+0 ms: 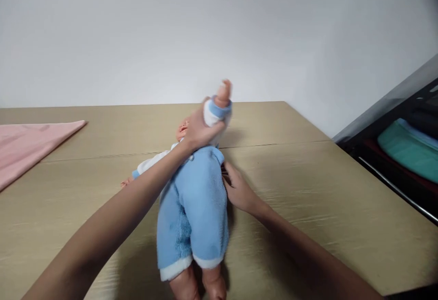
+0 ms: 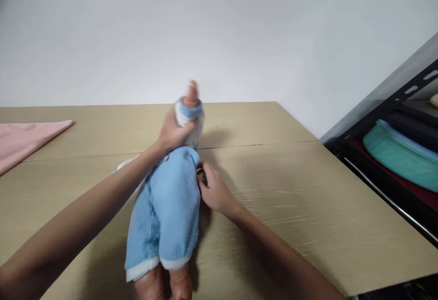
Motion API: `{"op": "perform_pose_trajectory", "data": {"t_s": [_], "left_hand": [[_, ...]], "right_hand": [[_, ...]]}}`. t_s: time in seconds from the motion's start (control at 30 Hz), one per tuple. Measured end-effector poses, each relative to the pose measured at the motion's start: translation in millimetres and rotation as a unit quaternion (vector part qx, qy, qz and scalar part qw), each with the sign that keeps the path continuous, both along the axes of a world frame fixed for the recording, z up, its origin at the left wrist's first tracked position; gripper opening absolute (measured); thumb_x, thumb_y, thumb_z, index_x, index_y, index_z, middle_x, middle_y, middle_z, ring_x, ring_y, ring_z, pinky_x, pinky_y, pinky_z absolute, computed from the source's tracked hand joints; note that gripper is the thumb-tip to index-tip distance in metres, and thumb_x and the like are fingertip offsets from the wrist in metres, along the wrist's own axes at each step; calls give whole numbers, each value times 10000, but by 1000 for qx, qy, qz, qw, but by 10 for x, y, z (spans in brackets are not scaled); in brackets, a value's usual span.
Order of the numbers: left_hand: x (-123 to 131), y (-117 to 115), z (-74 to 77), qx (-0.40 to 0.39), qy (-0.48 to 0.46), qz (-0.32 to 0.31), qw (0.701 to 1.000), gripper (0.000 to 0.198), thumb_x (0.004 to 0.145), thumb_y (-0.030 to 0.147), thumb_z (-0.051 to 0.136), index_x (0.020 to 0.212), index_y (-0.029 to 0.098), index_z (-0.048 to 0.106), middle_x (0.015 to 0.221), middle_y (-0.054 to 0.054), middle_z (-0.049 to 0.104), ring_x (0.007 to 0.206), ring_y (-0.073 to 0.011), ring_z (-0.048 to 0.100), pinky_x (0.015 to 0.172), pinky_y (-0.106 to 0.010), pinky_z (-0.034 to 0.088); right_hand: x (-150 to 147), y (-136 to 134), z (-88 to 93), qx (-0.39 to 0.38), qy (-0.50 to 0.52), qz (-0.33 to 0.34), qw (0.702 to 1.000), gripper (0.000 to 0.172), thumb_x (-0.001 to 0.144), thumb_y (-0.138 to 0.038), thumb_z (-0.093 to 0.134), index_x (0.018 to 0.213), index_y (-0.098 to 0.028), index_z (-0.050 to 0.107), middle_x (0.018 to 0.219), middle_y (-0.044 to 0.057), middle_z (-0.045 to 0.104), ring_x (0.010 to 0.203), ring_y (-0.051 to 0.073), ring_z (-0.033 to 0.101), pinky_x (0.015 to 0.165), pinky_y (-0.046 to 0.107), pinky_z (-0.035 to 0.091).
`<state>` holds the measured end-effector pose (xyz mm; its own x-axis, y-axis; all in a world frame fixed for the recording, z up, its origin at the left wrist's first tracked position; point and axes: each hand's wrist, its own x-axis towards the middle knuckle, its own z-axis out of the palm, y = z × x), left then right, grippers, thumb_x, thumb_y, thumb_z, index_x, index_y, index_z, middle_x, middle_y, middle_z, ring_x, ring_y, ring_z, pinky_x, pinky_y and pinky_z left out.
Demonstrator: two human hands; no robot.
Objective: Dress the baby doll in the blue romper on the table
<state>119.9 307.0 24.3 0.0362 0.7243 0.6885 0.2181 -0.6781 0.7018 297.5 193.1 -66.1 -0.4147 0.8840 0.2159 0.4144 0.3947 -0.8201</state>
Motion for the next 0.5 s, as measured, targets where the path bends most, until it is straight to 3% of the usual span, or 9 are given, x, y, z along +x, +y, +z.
{"op": "perform_pose_trajectory", "data": {"t_s": [0.1,0.2,0.3,0.4,0.5], "left_hand": [[-277,-10,14,9,-279,-18,960,343,727,479,755,926,214,666,861,-26,701,875,-257,722,949,-431,588],[-527,-80,49,-2,-425,-78,902,268,735,478,710,830,242,627,762,15,603,735,-186,642,941,-407,602],[-749,-143,73,-18,-466,-81,881,278,708,479,701,819,261,570,729,23,533,668,-172,572,814,-373,605],[-896,-144,72,-4,-477,-26,879,302,700,514,660,799,271,511,719,20,486,643,-176,525,657,-316,532],[-988,-92,39,17,-490,11,872,322,677,521,643,781,270,471,715,21,456,651,-175,512,599,-291,459]], "right_hand": [[-154,-84,-12,10,122,43,992,353,1079,-370,593,1418,-276,566,1355,101,690,1230,247,679,1101,467,549],[-332,-182,74,39,156,42,986,405,1059,-352,656,1454,-311,574,1384,82,684,1275,246,657,1122,467,545],[-533,-231,190,45,177,31,983,385,1041,-346,690,1415,-324,603,1367,66,689,1251,236,657,1108,455,548],[-746,-187,277,24,183,8,983,362,1000,-398,744,1336,-311,642,1280,64,683,1175,235,653,1078,444,547],[-935,-74,333,7,179,-7,984,318,949,-474,790,1182,-285,682,1184,52,652,1098,232,638,1028,417,547]]}}
